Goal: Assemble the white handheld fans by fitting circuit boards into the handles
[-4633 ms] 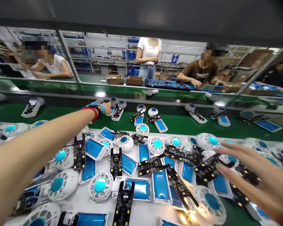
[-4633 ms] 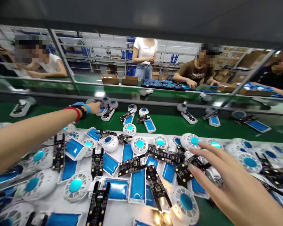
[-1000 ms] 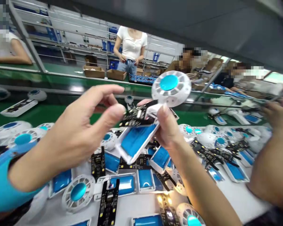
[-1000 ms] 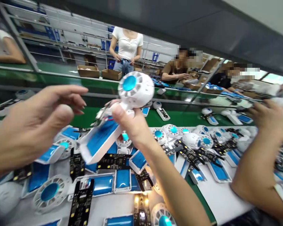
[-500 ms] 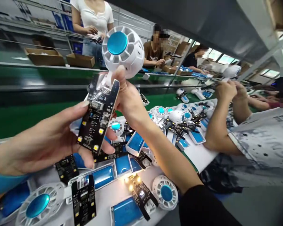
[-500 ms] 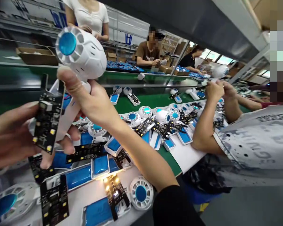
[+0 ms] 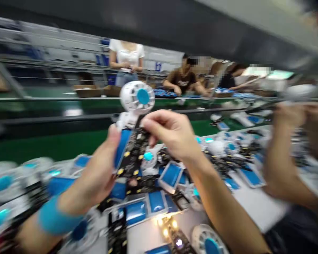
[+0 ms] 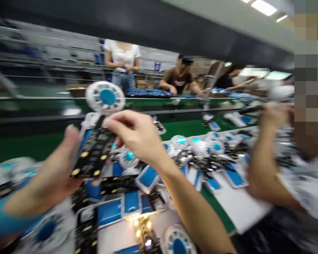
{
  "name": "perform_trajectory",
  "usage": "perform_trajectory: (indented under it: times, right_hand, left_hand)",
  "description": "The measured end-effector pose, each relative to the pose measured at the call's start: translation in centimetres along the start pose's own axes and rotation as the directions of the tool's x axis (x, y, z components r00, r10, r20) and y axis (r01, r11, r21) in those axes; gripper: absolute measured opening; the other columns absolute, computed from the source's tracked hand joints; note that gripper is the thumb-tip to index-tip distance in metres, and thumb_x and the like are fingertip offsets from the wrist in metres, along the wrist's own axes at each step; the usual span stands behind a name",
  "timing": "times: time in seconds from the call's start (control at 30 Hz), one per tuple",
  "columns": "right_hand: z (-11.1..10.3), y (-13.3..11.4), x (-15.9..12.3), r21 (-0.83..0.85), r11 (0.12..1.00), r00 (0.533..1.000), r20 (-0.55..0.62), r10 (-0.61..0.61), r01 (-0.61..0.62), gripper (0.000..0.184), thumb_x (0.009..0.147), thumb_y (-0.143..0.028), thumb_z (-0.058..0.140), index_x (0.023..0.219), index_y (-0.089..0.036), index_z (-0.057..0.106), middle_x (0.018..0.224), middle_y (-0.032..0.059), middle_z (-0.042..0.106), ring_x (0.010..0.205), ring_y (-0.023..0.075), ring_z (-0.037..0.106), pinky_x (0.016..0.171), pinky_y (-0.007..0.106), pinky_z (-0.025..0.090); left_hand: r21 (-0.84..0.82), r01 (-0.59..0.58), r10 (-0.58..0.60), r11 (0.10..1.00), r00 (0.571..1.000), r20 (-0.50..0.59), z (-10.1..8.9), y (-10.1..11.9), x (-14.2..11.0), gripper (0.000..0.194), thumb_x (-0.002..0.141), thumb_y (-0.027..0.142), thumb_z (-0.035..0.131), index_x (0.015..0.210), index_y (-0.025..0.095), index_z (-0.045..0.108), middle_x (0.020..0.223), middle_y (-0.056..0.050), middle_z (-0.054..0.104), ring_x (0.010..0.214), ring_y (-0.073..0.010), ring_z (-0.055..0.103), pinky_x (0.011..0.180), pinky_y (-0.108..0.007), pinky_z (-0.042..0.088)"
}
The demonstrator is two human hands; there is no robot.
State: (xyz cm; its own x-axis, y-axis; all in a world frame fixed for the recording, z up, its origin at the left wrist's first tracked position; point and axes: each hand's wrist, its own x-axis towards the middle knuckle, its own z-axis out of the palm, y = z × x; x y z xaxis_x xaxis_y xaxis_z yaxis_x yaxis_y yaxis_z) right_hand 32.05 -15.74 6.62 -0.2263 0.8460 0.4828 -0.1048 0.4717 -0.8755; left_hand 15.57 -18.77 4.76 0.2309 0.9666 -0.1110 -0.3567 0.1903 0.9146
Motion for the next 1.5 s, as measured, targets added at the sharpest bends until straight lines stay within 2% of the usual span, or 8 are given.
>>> perform_trajectory:
  times: [0.2,0.63,0.77,0.9,1.1,1.3,1.4,1.5]
  right_hand:
    - [0.1,1.6,0.5,0.07,0.992,0.991,0.083,0.102,-0.108,0.028,0.076,-0.038,0.09,0.083,-0.016,0.073,0.077,0.0002,0.071,0.065,0.0112,0.067,0.061,0.02,0.061]
    - [0.5,-0.2,-1.0,-0.483,0.824,0.954,0.118,-0.275,0.297,0.013,0.091,-0.009,0.07,0.083,-0.018,0.067,0.075,-0.0034,0.067,0.064,0.0103,0.06,0.06,0.022,0.049]
    - [0.5,0.2,-1.5,-0.54,0.636,0.825,0.242,-0.51,0.551,0.007,0.094,-0.012,0.07,0.098,-0.018,0.067,0.096,0.0028,0.071,0.086,0.017,0.067,0.077,0.029,0.053]
    - [-0.2,0.8,-1.2,-0.26,0.612,0.655,0.447,-0.609,0.747,0.026,0.099,-0.021,0.068,0.124,-0.021,0.062,0.112,0.0025,0.075,0.09,0.0159,0.071,0.078,0.026,0.057]
    - [-0.7,0.5,-1.3,-0.332,0.529,0.614,0.565,-0.552,0.781,0.027,0.101,-0.032,0.065,0.126,-0.023,0.067,0.115,0.0066,0.075,0.097,0.024,0.074,0.079,0.034,0.059]
    - [0.0,0.5,-1.7,-0.296,0.677,0.725,0.44,-0.53,0.674,0.016,0.1,-0.026,0.068,0.116,-0.024,0.069,0.09,0.0006,0.079,0.067,0.015,0.072,0.058,0.026,0.054]
    - [0.9,0.9,-1.8,-0.292,0.809,0.857,0.25,-0.451,0.511,0.016,0.094,-0.023,0.073,0.11,-0.027,0.071,0.103,0.0017,0.078,0.093,0.0191,0.074,0.077,0.027,0.059]
    - [1.9,1.5,-1.6,-0.106,0.965,0.97,-0.015,-0.244,0.241,0.028,0.086,-0.03,0.083,0.111,-0.028,0.072,0.111,0.0037,0.075,0.104,0.0231,0.07,0.087,0.033,0.06]
  left_hand:
    - [0.055,-0.117,0.115,0.992,0.992,0.042,-0.8,-0.6,0.4,0.077,0.077,0.078,0.066,0.131,0.025,0.056,0.06,0.003,0.063,0.037,-0.0129,0.054,0.032,-0.021,0.049]
    - [0.244,-0.24,0.199,0.94,0.963,0.183,-1.8,-1.3,0.8,0.077,0.085,0.083,0.047,0.137,0.026,0.053,0.103,-0.009,0.069,0.073,-0.0223,0.068,0.04,-0.023,0.051]
    - [0.357,-0.577,0.513,0.735,0.817,0.265,-2.9,-0.9,1.0,0.074,0.074,0.061,0.082,0.131,0.02,0.057,0.12,-0.009,0.071,0.106,-0.0268,0.068,0.089,-0.036,0.059]
    - [0.204,-0.733,0.604,0.648,0.659,0.449,-3.7,-0.4,0.6,0.066,0.078,0.049,0.085,0.133,0.026,0.057,0.127,-0.006,0.071,0.119,-0.0274,0.066,0.105,-0.039,0.053]
    - [0.218,-0.693,0.521,0.687,0.68,0.516,-3.8,-0.3,-0.1,0.057,0.08,0.046,0.084,0.125,0.021,0.061,0.126,-0.008,0.07,0.122,-0.0309,0.064,0.109,-0.043,0.051]
    - [0.182,-0.765,0.619,0.618,0.615,0.489,-3.3,-0.8,0.1,0.055,0.09,0.049,0.072,0.133,0.021,0.054,0.128,-0.009,0.067,0.118,-0.0281,0.064,0.101,-0.042,0.053]
    - [0.315,-0.735,0.621,0.6,0.676,0.396,-2.7,-0.5,-0.1,0.056,0.092,0.054,0.067,0.135,0.02,0.054,0.128,-0.01,0.066,0.115,-0.027,0.064,0.098,-0.038,0.054]
    - [0.366,-0.644,0.575,0.671,0.765,0.292,-2.3,-0.4,-0.1,0.064,0.093,0.06,0.061,0.144,0.021,0.05,0.097,-0.006,0.069,0.076,-0.0183,0.063,0.066,-0.029,0.054]
